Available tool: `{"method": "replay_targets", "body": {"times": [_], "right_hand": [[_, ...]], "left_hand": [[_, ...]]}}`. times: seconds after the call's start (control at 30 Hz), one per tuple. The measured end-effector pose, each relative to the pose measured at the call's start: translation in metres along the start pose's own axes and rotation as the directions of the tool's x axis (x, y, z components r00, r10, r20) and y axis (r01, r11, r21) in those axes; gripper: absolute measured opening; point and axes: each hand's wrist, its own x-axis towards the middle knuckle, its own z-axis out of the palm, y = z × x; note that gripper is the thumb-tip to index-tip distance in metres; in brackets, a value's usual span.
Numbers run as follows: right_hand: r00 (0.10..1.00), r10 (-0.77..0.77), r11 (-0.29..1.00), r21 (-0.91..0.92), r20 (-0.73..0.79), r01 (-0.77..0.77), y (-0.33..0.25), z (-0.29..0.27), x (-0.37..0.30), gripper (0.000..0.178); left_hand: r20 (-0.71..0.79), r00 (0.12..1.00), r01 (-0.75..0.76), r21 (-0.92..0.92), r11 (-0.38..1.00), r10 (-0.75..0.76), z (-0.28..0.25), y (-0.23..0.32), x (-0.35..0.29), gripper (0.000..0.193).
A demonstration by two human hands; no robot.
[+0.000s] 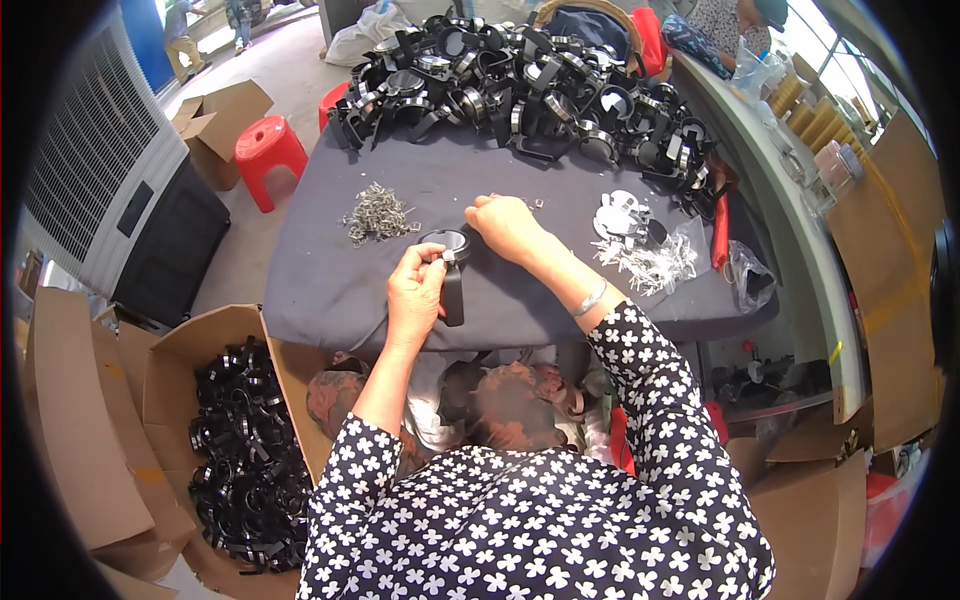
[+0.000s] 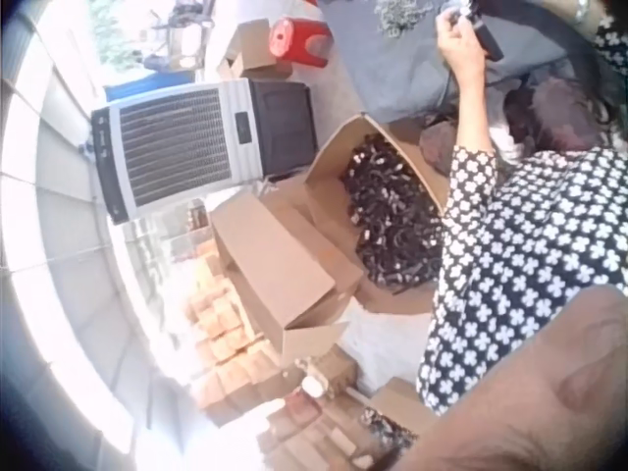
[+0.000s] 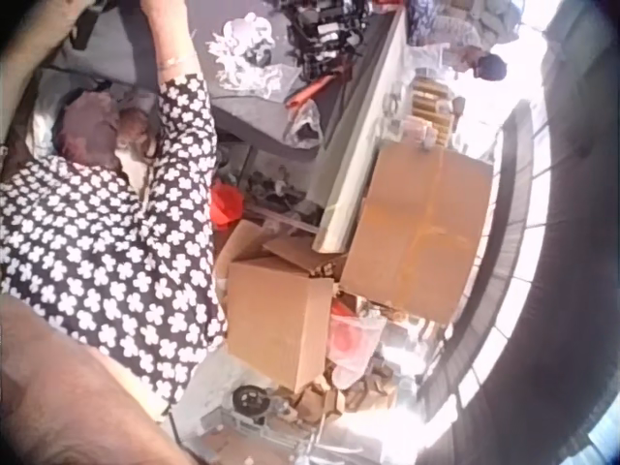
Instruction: The person is seen manually assembling small metal components onto circular plastic parts at a workbench.
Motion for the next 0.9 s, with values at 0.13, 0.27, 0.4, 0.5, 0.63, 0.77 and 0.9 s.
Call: {"method": "replay_targets", "body": {"times": [0.13, 0.27, 0.4, 0.5, 0.63, 0.77, 0.9], "right_hand": [[0.993, -0.042, 0.991, -0.122, 0.106, 0.055, -0.007, -0.002, 0.007, 0.008], [0.979, -0.018, 0.988, -0.148, 0.202, 0.048, -0.008, -0.004, 0.017, 0.009], [0.996, 0.068, 0.997, -0.046, 0.05, -0.065, -0.002, -0.01, 0.014, 0.01], [0.908, 0.418, 0.754, 0.554, 0.007, -0.351, 0.001, -0.026, -0.01, 0.008], [0.861, 0.467, 0.269, 0.895, 0.202, -0.356, -0.031, -0.039, -0.033, 0.003], [0.903, 0.411, 0.195, 0.955, 0.127, -0.223, -0.055, -0.032, -0.048, 0.003], [0.934, 0.323, 0.645, 0.758, -0.152, -0.1, -0.062, -0.025, -0.045, 0.009]], "left_hand": [[0.016, 1.0, 0.003, 0.007, 1.0, -0.003, -0.001, -0.001, 0.002, 0.015], [0.011, 1.0, -0.013, -0.024, 1.0, 0.013, -0.002, -0.006, 0.004, 0.014], [0.006, 1.0, -0.014, -0.002, 1.0, 0.014, -0.006, -0.004, 0.003, 0.014], [0.04, 0.999, -0.002, -0.013, 1.0, 0.002, 0.0, -0.005, 0.004, 0.015], [-0.003, 1.0, 0.02, 0.052, 0.998, -0.02, -0.002, -0.002, 0.001, 0.015], [0.017, 1.0, 0.01, 0.024, 1.0, -0.01, -0.003, -0.003, 0.002, 0.015], [0.028, 1.0, 0.005, 0.013, 1.0, -0.006, -0.004, -0.006, 0.004, 0.015]]}}
